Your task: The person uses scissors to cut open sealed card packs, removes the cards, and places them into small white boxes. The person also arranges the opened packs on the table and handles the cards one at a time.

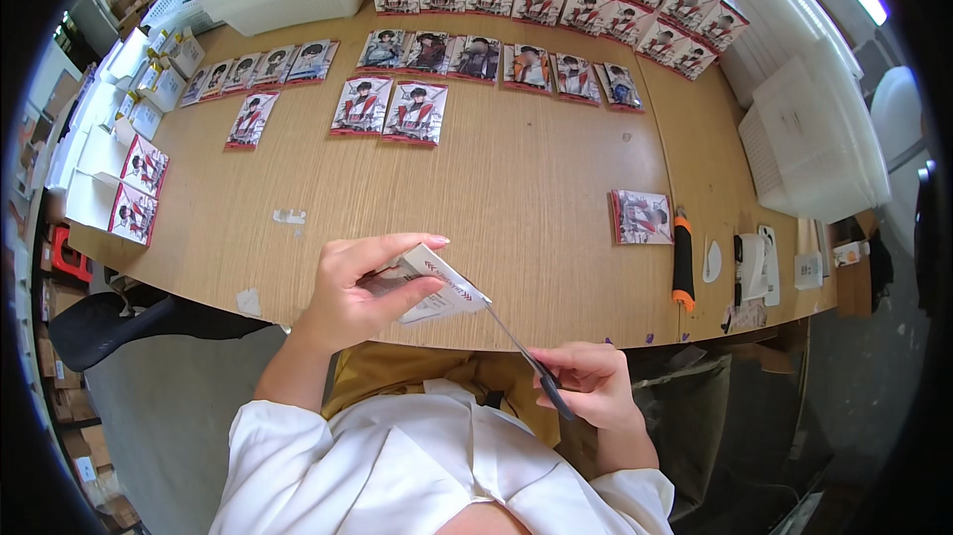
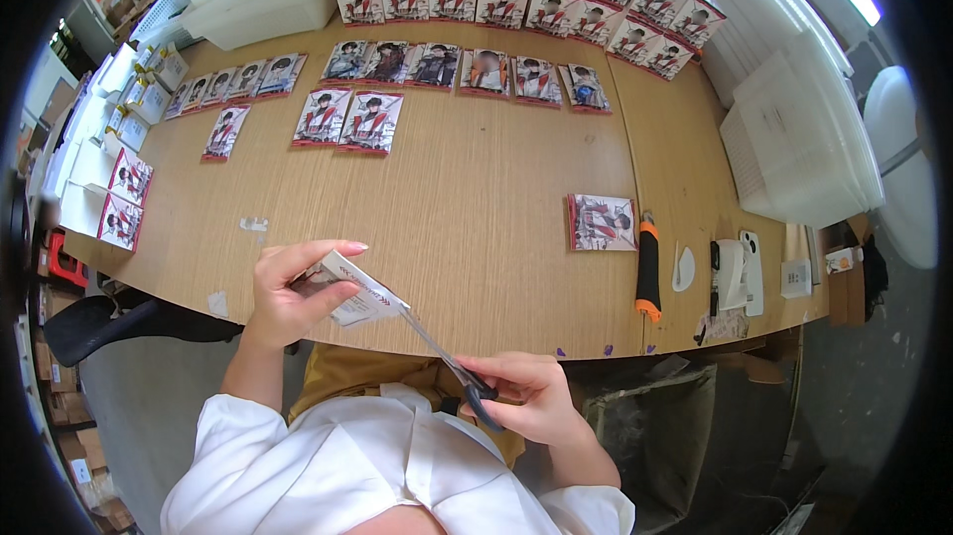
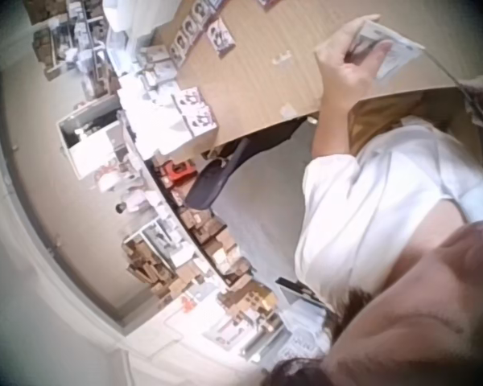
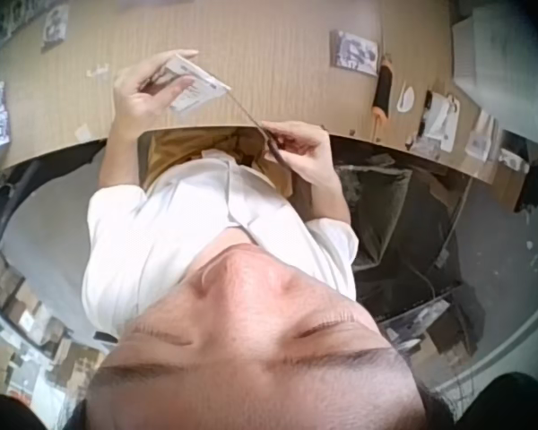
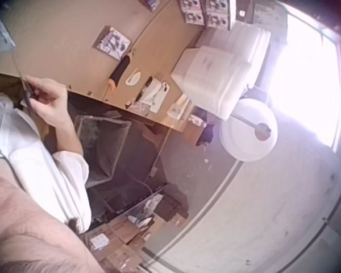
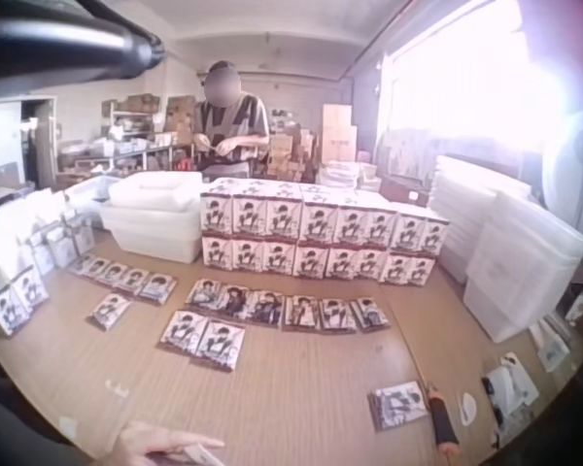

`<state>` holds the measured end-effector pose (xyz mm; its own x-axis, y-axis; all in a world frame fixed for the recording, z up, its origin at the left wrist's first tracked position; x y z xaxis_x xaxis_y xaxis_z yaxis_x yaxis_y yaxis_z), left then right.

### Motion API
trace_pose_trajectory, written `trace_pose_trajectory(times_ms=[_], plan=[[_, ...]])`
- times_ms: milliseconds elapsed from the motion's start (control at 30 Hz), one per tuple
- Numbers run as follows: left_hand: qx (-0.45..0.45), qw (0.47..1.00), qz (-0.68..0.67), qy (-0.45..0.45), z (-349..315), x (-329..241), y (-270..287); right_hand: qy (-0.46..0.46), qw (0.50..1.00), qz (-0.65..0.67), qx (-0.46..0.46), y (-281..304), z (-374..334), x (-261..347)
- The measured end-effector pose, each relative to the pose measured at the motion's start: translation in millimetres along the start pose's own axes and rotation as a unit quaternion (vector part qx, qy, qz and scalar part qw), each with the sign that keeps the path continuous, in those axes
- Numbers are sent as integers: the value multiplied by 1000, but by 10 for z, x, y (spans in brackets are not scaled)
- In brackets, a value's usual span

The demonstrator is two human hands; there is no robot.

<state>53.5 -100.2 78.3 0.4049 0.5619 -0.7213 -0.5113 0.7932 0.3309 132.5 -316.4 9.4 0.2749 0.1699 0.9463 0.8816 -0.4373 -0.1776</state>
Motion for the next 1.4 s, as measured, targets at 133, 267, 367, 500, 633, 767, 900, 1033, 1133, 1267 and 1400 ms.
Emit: trace_pose_trajectory(times_ms=[133,267,367,500,633,767,900,1033,1133,1267,1400], plan=[[-5,999,25,-32,7,-61,32,15,992,-126,-28,28,-9,88],[-19,999,20,-21,-4,-46,45,29,981,-184,-51,14,-26,201],[-8,999,33,-41,10,-84,51,27,976,-208,-56,11,-31,204],[21,995,43,-87,31,-151,17,58,970,-226,-71,-5,-46,239],[48,995,-12,-85,2,-88,-39,86,959,-262,-67,-70,-20,343],[89,990,-66,-87,22,-95,-120,107,946,-299,-61,-54,6,341],[151,976,-149,-54,-53,2,-242,142,923,-352,-68,-61,6,396],[166,969,-178,-35,-83,4,-297,173,901,-389,-81,-75,15,440],[177,969,-172,-27,-112,17,-331,186,893,-401,-81,-92,23,447],[186,968,-164,-38,-126,8,-357,199,891,-402,-76,-85,32,407],[188,966,-170,-51,-105,-30,-371,238,880,-404,-77,-75,23,427]])
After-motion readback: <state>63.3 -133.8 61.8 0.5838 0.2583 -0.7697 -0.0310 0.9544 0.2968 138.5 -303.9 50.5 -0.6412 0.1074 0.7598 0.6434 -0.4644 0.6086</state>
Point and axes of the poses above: each hand's wrist, its own z-axis towards the middle knuckle, its own y-axis out of the back of the hand, x = y × z, the point moved 10 cm from there along z, towards the middle knuckle, and after that the axes turned 13 degrees about -y, right-handed, at the moved point
